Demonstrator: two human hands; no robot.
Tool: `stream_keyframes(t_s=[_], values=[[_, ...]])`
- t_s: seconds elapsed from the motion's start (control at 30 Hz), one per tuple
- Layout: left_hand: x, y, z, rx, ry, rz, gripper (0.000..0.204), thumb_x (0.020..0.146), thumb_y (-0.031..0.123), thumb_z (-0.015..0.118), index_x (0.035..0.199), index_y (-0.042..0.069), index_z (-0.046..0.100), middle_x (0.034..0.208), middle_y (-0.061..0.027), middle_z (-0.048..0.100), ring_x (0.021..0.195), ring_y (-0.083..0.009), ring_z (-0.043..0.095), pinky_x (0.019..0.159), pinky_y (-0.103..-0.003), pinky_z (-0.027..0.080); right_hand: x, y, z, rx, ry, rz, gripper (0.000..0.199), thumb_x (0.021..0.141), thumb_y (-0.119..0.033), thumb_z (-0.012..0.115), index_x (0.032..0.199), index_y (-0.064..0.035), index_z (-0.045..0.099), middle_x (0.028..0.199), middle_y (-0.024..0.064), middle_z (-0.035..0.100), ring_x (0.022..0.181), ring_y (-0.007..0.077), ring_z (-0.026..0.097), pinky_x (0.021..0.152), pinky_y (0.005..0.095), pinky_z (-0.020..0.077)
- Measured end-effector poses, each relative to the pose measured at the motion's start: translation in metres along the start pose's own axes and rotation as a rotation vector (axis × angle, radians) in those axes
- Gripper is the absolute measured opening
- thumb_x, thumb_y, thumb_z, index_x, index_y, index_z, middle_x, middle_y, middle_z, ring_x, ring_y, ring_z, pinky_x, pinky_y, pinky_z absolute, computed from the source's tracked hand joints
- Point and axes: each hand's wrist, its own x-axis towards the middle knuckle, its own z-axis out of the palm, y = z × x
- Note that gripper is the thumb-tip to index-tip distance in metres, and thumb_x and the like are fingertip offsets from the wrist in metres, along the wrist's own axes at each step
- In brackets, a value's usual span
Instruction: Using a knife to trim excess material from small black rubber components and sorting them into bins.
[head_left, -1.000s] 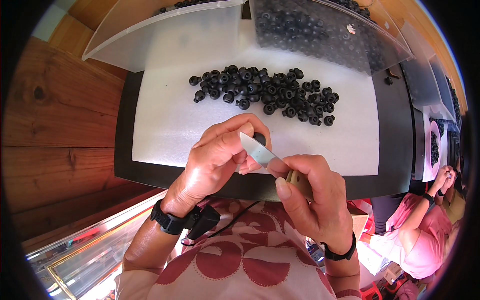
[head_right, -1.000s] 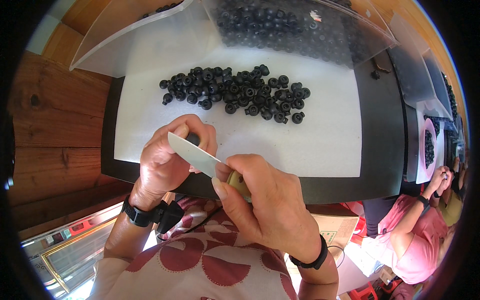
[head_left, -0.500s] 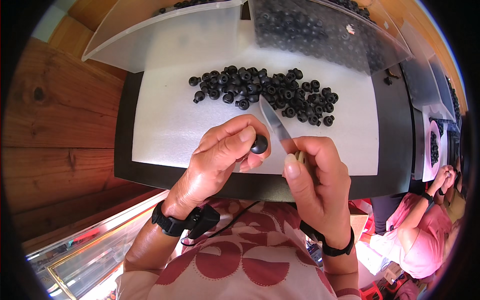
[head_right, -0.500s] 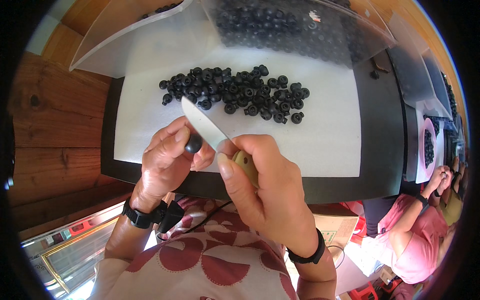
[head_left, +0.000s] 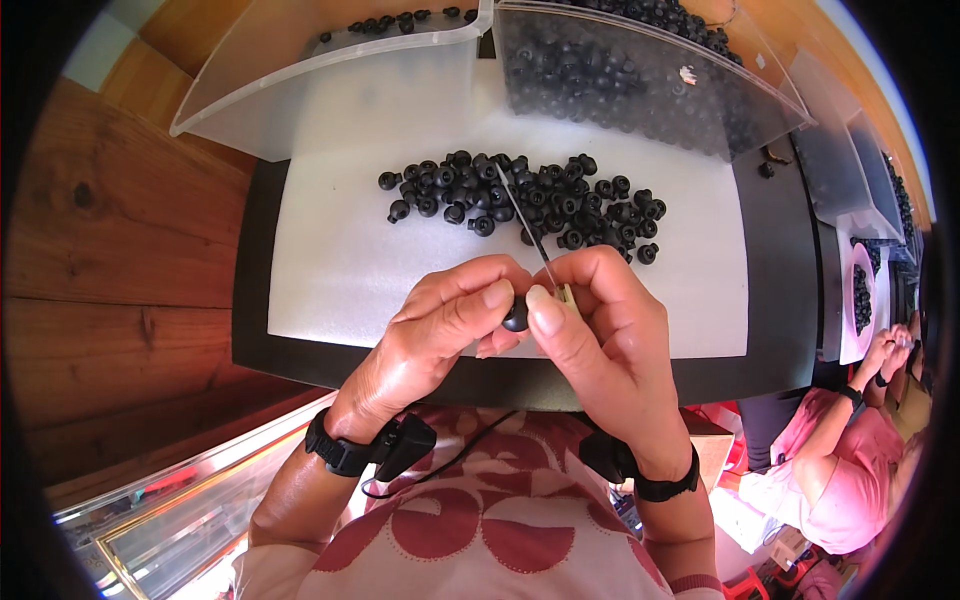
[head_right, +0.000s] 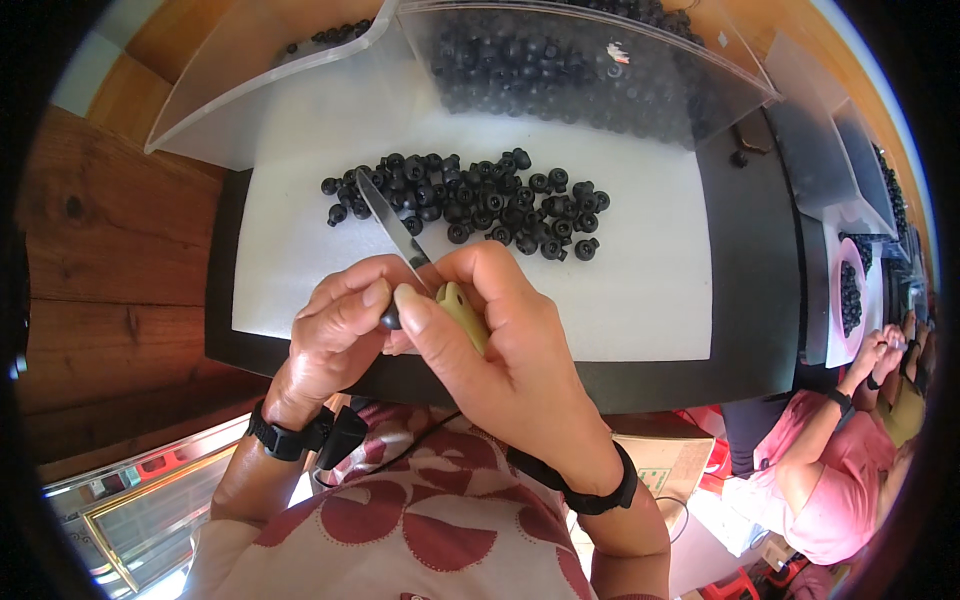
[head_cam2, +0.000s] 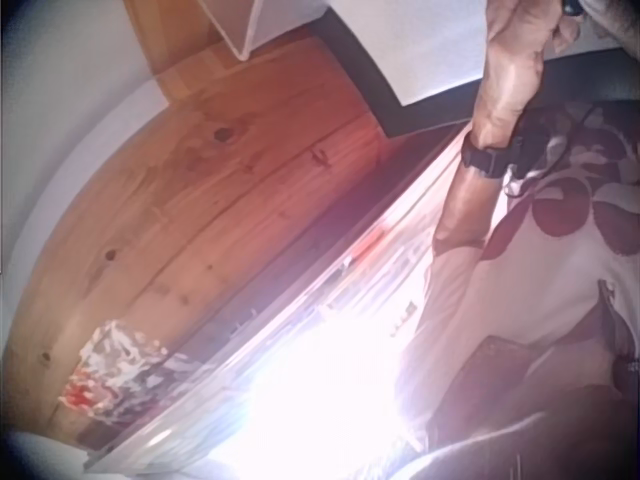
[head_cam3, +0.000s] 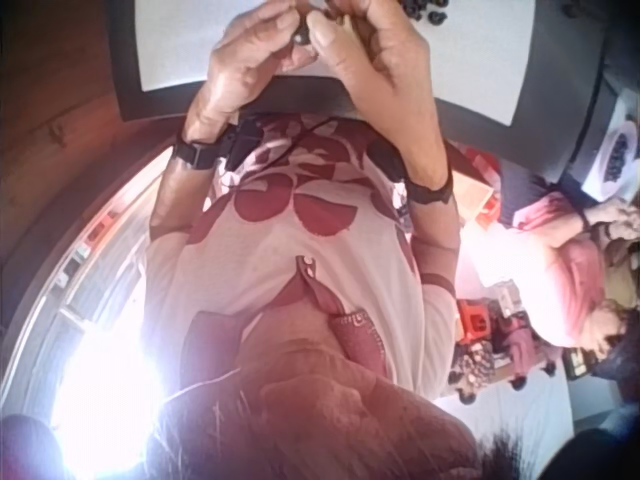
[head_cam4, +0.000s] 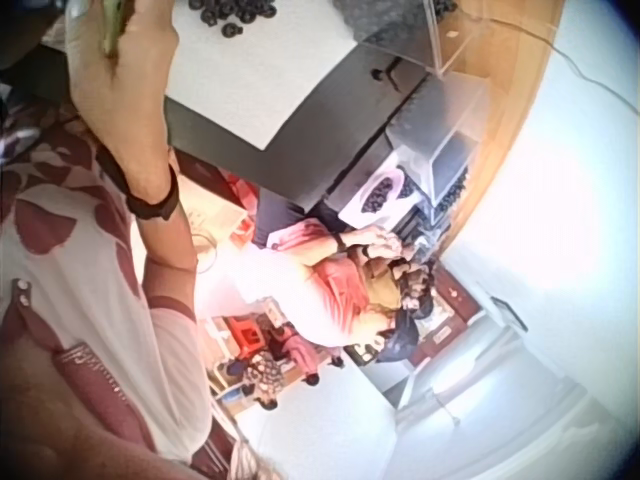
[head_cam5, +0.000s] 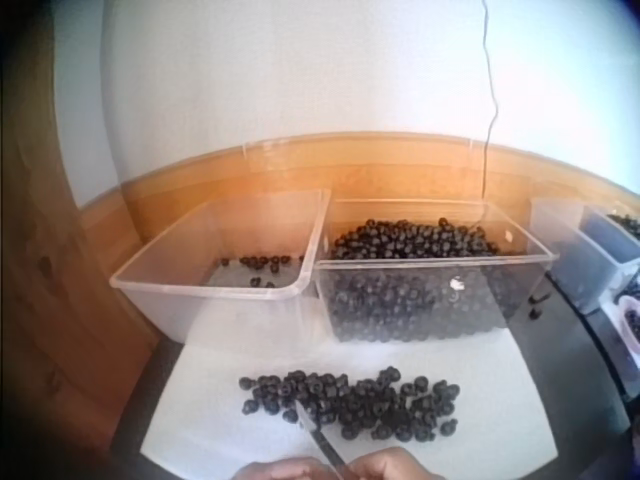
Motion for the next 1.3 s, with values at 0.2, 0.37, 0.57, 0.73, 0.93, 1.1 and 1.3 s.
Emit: stream_keyframes(t_s=[0.2,0.37,0.57,0.73,0.93,1.1,1.3], values=[[0.005,0.015,-0.004,0.046,0.003,0.125,0.048,0.1,0.048,0.058,0.101,0.001,0.062,0.081,-0.0044,0.056,0.071,-0.0115,0.048,0.065,-0.026,0.039,-0.002,0.004,-0.009,-0.111,0.129,0.003,0.02,0.101,-0.014,0.067,0.108,0.0017,0.057,0.077,-0.0027,0.056,0.071,0.0034,0.058,0.063,0.0192,0.0458],[0.015,0.078,-0.022,0.144,0.39,0.533,0.037,0.105,0.039,0.056,0.099,0.003,0.063,0.072,-0.0003,0.056,0.061,-0.0086,0.049,0.055,-0.023,0.035,-0.011,-0.005,-0.018,0.081,0.165,0.004,0.017,0.101,-0.011,0.064,0.113,0.0001,0.058,0.08,-0.0022,0.057,0.073,0.0045,0.053,0.065,0.0209,0.0428],[0.03,0.121,-0.053,0.166,0.572,0.637,0.039,0.103,0.021,0.06,0.131,-0.006,0.056,0.114,-0.0185,0.071,0.08,-0.0129,0.062,0.076,-0.03,0.052,-0.023,0.004,-0.018,0.032,0.112,0.008,0.022,0.102,-0.013,0.065,0.117,0.0008,0.056,0.081,-0.0013,0.058,0.073,0.0041,0.053,0.065,0.0205,0.0425],[0.02,0.11,-0.057,0.28,0.653,0.651,0.027,0.102,0.019,0.059,0.12,-0.002,0.063,0.101,-0.0095,0.071,0.079,-0.0112,0.061,0.072,-0.026,0.05,-0.028,0.002,-0.019,-0.024,0.144,0.017,0.022,0.101,-0.012,0.065,0.118,0.0003,0.056,0.082,-0.0014,0.059,0.073,0.0035,0.052,0.064,0.0193,0.0412],[0.009,0.04,-0.09,0.786,0.523,0.334,0.022,0.096,0.016,0.067,0.113,0.004,0.063,0.087,0.0,0.063,0.068,-0.0099,0.054,0.065,-0.026,0.046,-0.03,0.005,-0.018,-0.062,0.131,0.015,0.022,0.101,-0.012,0.066,0.117,0.0,0.057,0.081,-0.0029,0.056,0.07,0.0027,0.047,0.061,0.0187,0.0376],[0.017,0.029,-0.066,1.261,0.628,0.124,0.024,0.089,0.019,0.073,0.106,0.006,0.062,0.084,-0.0071,0.061,0.077,-0.0216,0.063,0.072,-0.036,0.051,-0.028,0.013,-0.015,-0.12,0.112,-0.012,0.023,0.1,-0.015,0.068,0.115,-0.0003,0.058,0.078,-0.0037,0.054,0.068,0.0026,0.044,0.06,0.0195,0.0355],[0.027,0.016,-0.075,1.411,0.628,0.176,0.023,0.087,0.017,0.073,0.103,0.005,0.062,0.088,-0.0103,0.064,0.08,-0.0275,0.065,0.074,-0.039,0.052,-0.027,0.019,-0.016,-0.19,0.104,-0.057,0.024,0.099,-0.015,0.069,0.114,-0.0008,0.058,0.075,-0.0037,0.054,0.066,0.0033,0.043,0.059,0.0205,0.0359]])
